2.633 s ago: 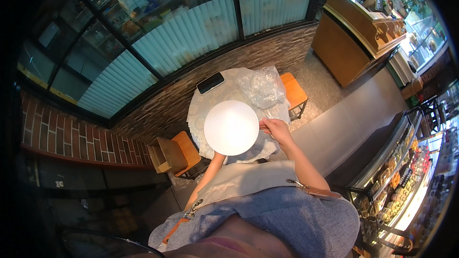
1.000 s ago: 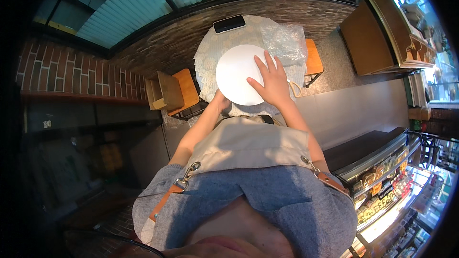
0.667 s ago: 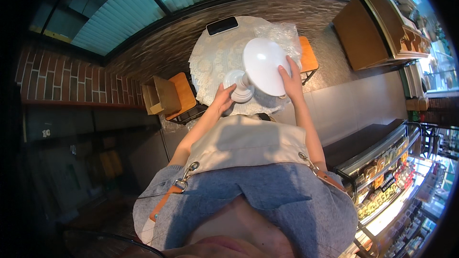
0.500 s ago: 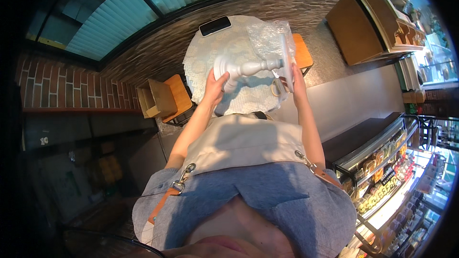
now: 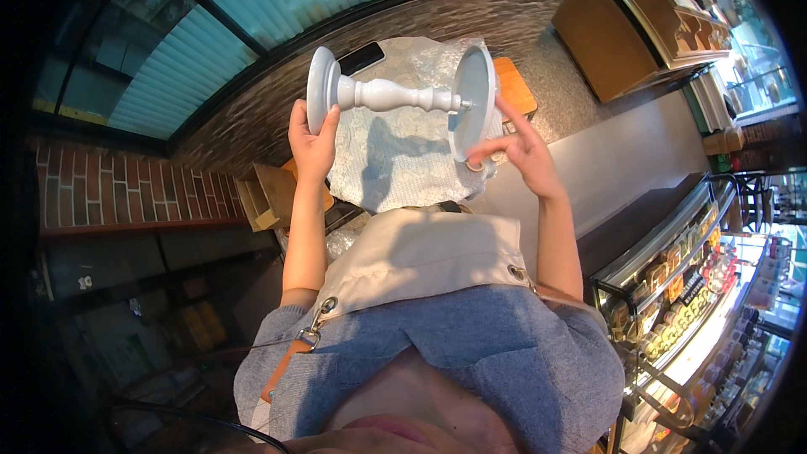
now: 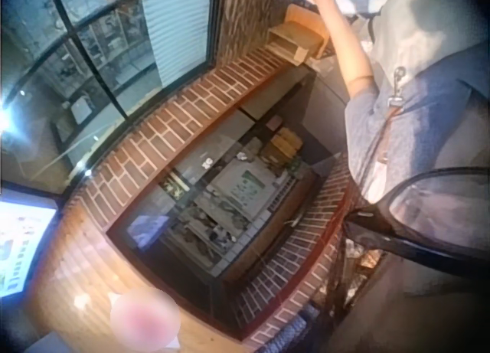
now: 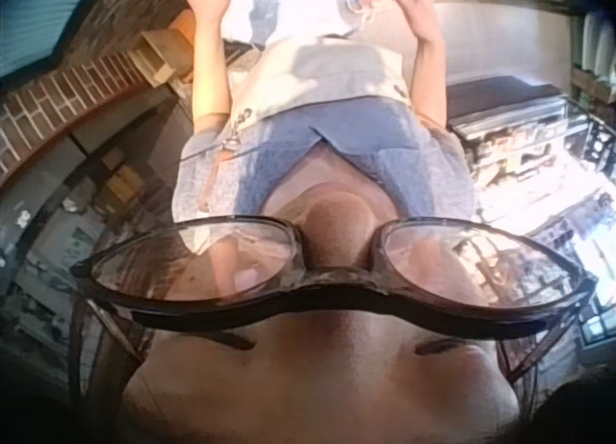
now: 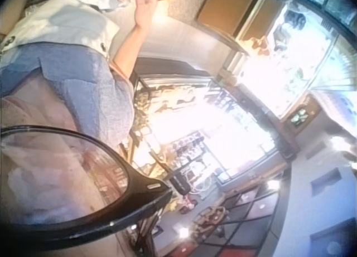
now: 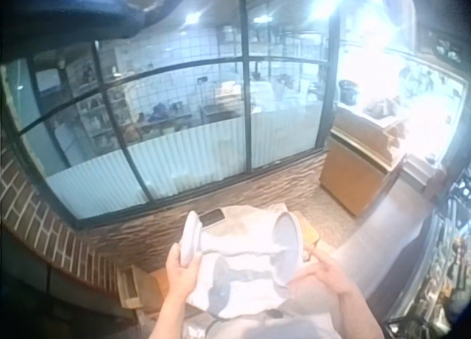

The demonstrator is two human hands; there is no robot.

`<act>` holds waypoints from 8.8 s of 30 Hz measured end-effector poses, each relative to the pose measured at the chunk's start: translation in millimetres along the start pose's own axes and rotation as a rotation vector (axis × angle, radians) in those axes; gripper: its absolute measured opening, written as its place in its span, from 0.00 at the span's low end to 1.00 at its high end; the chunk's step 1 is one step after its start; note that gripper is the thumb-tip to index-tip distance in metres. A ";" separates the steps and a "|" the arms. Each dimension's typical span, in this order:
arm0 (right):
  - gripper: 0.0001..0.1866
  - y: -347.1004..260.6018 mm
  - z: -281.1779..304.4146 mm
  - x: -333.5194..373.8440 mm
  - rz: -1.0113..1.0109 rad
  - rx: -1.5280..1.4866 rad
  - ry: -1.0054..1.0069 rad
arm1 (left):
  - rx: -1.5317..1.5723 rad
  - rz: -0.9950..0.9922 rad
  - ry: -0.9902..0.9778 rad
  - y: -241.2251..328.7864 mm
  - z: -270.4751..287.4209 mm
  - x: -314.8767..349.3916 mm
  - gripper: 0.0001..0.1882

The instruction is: The person unwraps a white lamp from bubble wrap, then assembles it by attaching the base, stem, and shade. They use a screwdriver to secure the components and inspect the finished lamp.

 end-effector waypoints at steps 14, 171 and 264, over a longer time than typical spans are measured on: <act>0.32 61.1 11.1 -47.2 -0.249 -0.218 0.387 | 0.520 0.273 -0.016 -15.8 0.1 31.1 0.13; 0.17 68.4 -47.0 -85.0 -0.467 -1.080 0.258 | 0.174 -0.229 0.506 34.8 19.5 -4.1 0.11; 0.25 5.4 33.4 -181.5 0.062 0.086 0.283 | 0.596 0.159 0.084 24.6 -5.4 2.5 0.11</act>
Point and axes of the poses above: each hand's wrist, its own x-axis away from the middle knuckle, its own z-axis out of the back of the hand, y = z × x, the point moved 1 cm from there along -x, towards the middle knuckle, and after that the axes turned 12 degrees about z, right-handed, at the moved point
